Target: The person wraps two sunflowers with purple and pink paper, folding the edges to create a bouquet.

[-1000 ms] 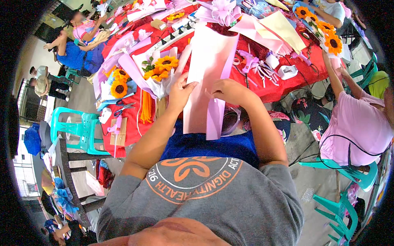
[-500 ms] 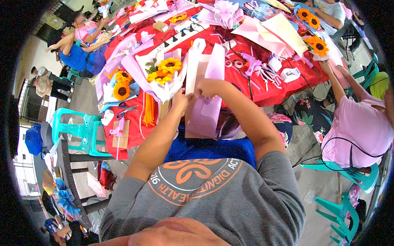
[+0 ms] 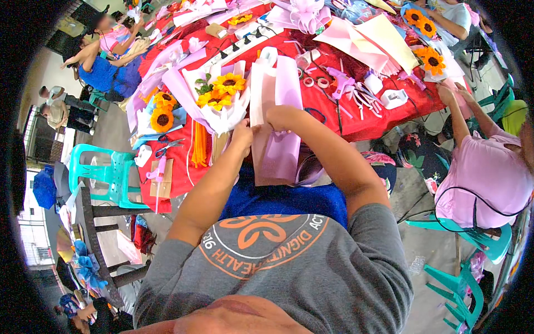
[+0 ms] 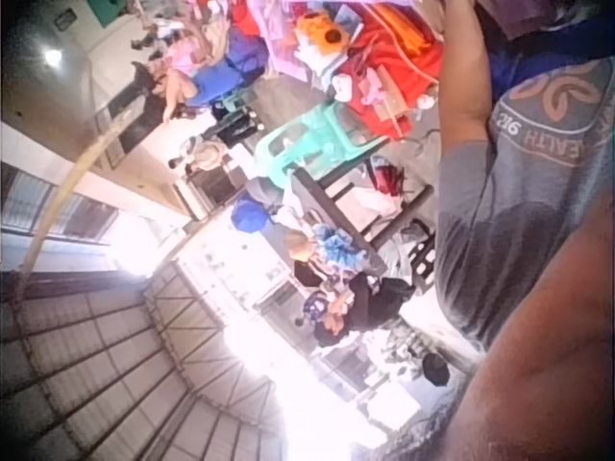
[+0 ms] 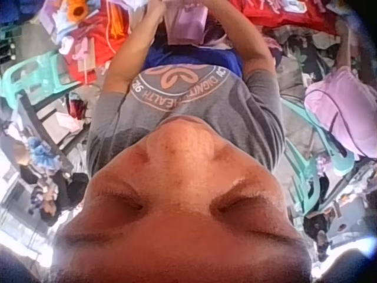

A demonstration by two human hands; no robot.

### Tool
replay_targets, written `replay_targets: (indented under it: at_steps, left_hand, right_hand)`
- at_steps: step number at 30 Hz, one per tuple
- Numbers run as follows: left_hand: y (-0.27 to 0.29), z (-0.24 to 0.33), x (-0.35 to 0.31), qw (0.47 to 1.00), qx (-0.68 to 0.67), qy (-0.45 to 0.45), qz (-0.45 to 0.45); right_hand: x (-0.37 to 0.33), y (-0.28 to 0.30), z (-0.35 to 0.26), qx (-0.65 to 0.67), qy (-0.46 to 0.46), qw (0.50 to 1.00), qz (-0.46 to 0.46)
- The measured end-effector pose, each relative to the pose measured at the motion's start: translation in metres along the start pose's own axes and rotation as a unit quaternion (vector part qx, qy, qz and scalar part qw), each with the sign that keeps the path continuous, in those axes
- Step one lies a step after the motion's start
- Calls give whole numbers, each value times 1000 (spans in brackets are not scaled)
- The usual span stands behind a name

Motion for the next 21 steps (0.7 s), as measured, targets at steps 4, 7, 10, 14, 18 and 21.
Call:
replay_targets:
  at_steps: [4, 7, 10, 14, 18, 21]
  left_hand:
    - [-2, 4, -7, 999, -12, 35, -10]
    - [-7, 8, -10, 998, -49, 24, -24]
    - [-7, 4, -5, 999, -44, 9, -23]
    - [-7, 0, -4, 997, -75, 20, -23]
    - [-2, -5, -1, 995, -93, 19, 7]
    - [-7, 3, -6, 995, -91, 32, -14]
  right_hand:
    - [-13, 7, -10, -83, 121, 982, 117]
    - [-13, -2, -3, -85, 61, 990, 95]
    - [-9, -5, -3, -94, 40, 989, 111]
    - [-15, 1, -9, -64, 9, 996, 62]
    - [-12, -1, -11, -80, -23, 995, 56]
    - [-10, -5, -6, -89, -13, 982, 165]
Point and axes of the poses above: each hand's wrist, its own x-axis towards the middle knuckle, its own y-axis out of the back of the hand, z = x × y, the point moved 5 cm from there along x, towards the middle knuckle, and after that the axes turned 3 degrees about -z, right-handed, at the moved point
